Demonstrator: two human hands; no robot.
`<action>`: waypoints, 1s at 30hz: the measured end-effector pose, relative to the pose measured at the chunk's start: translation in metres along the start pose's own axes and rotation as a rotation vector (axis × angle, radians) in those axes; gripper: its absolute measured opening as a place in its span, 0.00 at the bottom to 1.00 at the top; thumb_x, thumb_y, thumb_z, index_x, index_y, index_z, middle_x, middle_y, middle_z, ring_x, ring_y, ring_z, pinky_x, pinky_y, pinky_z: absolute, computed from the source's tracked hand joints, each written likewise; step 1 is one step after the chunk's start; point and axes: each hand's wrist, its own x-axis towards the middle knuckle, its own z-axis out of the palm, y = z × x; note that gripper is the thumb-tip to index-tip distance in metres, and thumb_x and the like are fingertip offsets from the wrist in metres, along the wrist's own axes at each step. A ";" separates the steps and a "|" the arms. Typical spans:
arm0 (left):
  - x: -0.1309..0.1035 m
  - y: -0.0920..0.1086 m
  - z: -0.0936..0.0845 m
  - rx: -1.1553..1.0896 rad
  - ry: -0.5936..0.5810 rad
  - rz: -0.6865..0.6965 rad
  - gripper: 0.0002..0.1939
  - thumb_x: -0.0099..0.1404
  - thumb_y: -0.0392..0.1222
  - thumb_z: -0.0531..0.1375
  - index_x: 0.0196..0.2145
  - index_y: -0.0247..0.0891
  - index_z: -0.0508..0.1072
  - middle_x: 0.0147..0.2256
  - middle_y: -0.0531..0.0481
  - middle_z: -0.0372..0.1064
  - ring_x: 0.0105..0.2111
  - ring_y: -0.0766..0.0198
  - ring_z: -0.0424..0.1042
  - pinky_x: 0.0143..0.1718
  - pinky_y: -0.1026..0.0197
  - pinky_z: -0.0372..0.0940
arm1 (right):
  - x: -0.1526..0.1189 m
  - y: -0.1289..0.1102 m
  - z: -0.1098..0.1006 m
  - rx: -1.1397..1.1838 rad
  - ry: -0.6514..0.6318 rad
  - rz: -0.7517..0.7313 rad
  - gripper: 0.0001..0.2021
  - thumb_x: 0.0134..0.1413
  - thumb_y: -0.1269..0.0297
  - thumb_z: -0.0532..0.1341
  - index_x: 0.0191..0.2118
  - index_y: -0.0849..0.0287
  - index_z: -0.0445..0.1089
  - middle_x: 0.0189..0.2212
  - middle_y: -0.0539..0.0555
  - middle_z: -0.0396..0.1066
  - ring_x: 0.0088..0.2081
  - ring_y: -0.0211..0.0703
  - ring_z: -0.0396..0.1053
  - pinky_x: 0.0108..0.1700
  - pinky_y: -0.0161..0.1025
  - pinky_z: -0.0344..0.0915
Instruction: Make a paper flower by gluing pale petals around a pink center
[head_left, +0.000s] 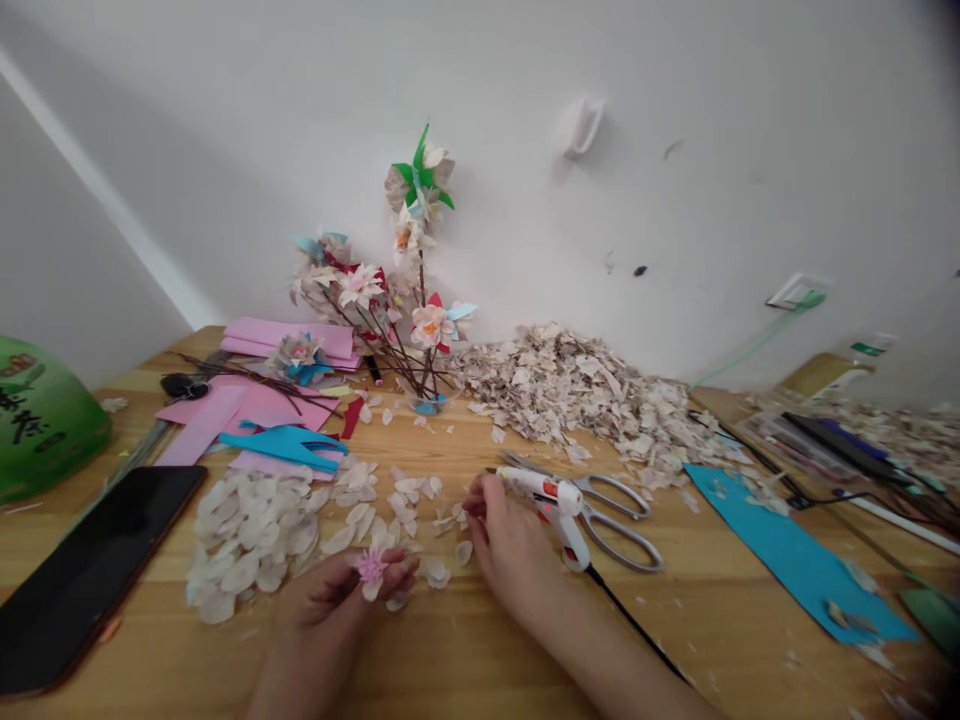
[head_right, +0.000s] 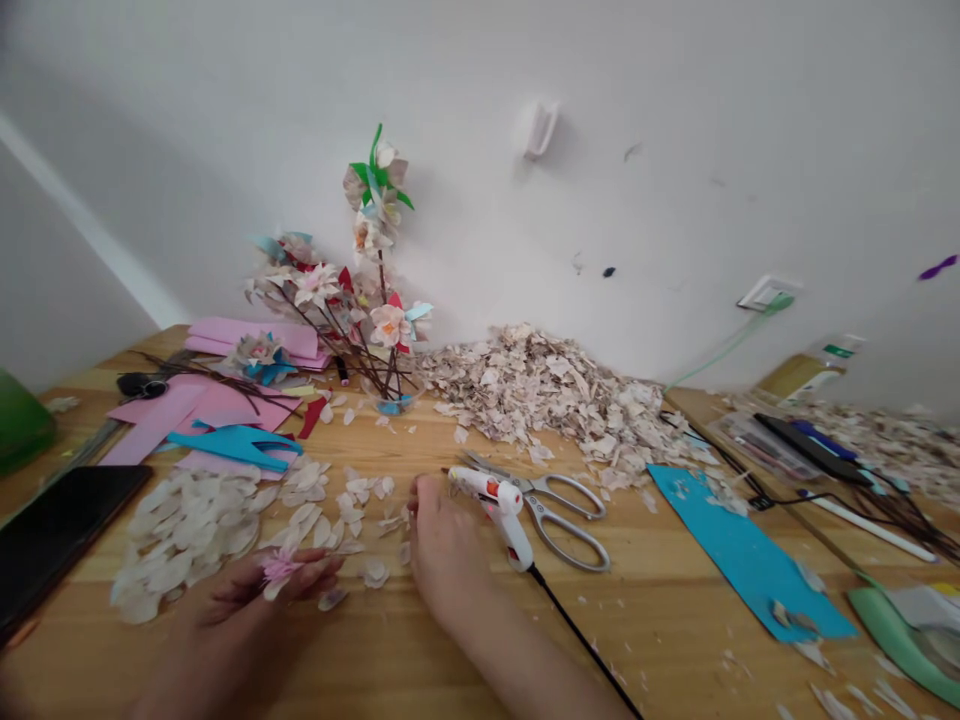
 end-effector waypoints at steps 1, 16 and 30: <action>0.001 0.000 -0.001 -0.010 0.018 -0.003 0.09 0.41 0.50 0.68 0.20 0.43 0.80 0.24 0.49 0.80 0.28 0.55 0.77 0.31 0.61 0.71 | 0.001 0.000 -0.003 0.013 -0.005 -0.001 0.12 0.49 0.80 0.53 0.39 0.59 0.57 0.32 0.56 0.74 0.33 0.45 0.73 0.32 0.38 0.65; 0.029 0.015 0.005 -0.006 0.050 0.102 0.12 0.45 0.51 0.67 0.25 0.41 0.78 0.27 0.49 0.80 0.31 0.57 0.77 0.34 0.61 0.71 | -0.017 0.013 -0.037 0.198 -0.010 0.043 0.38 0.52 0.74 0.55 0.63 0.53 0.32 0.29 0.48 0.71 0.27 0.42 0.68 0.30 0.38 0.64; 0.015 0.004 0.022 -0.167 0.302 0.030 0.20 0.39 0.55 0.68 0.25 0.37 0.76 0.25 0.51 0.79 0.24 0.65 0.74 0.28 0.67 0.70 | -0.027 -0.001 0.002 -0.028 -0.221 -0.418 0.35 0.48 0.81 0.54 0.63 0.63 0.43 0.37 0.60 0.73 0.35 0.51 0.69 0.36 0.46 0.68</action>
